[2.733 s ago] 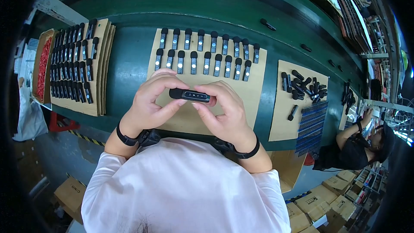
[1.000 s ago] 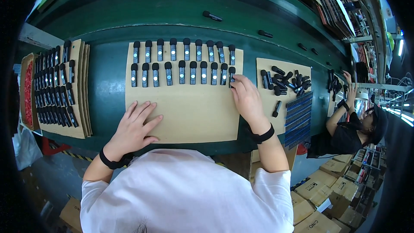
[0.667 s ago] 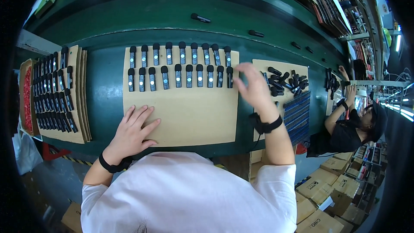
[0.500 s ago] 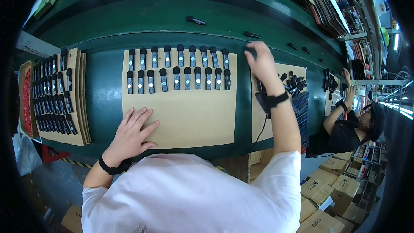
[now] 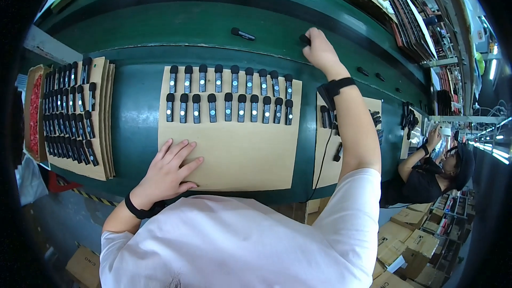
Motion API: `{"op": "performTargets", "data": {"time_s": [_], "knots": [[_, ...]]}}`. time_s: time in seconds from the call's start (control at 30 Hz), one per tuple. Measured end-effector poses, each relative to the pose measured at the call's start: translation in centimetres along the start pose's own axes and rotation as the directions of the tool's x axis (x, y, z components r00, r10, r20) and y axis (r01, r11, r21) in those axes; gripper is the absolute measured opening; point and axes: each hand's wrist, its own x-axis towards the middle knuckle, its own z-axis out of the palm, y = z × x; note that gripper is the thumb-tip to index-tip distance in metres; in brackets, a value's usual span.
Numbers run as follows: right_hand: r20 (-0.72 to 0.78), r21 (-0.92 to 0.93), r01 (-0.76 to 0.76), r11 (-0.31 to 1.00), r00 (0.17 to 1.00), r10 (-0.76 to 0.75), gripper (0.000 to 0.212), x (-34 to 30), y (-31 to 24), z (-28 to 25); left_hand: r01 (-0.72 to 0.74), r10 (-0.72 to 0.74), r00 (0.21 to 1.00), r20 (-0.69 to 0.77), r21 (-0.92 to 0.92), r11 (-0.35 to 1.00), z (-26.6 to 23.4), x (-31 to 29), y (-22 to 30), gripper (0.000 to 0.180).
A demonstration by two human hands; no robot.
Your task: The person picks up a microphone from a cardboard sheet, turns it over to inspect it, and presses its buttons. They then place the microphone back onto the sheet and repeat these actions with other microphones before moving the sheet aside.
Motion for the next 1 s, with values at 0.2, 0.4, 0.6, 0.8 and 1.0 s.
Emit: {"op": "performTargets", "data": {"time_s": [0.2, 0.4, 0.6, 0.8, 1.0], "knots": [[0.133, 0.142, 0.059, 0.988, 0.988, -0.078, 0.032, 4.5, -8.1, 1.3, 0.002, -0.002, 1.0, -0.019, -0.015, 1.0, 0.2, -0.2, -0.4, 0.071], [0.304, 0.028, 0.157, 0.987, 0.94, -0.159, 0.032, 6.2, -13.0, 3.9, -0.023, 0.022, 0.999, -0.05, -0.03, 0.999, 0.2, 0.1, -0.6, 0.072], [0.28, 0.153, 0.144, 0.978, 0.942, -0.183, 0.031, 3.1, -16.1, 1.6, -0.045, 0.04, 0.995, -0.092, -0.052, 0.998, 0.0, -0.9, -0.8, 0.068], [0.119, 0.592, 0.181, 0.786, 0.944, -0.307, 0.024, -10.4, -21.4, -2.4, -0.063, -0.11, 0.903, -0.414, -0.383, 0.921, -1.9, -1.4, -1.5, 0.053], [0.076, 0.754, 0.114, 0.647, 0.963, -0.258, 0.027, -20.6, -24.7, -1.6, -0.18, -0.219, 0.819, -0.531, -0.599, 0.78, -3.6, 0.3, 1.1, 0.043]]}}
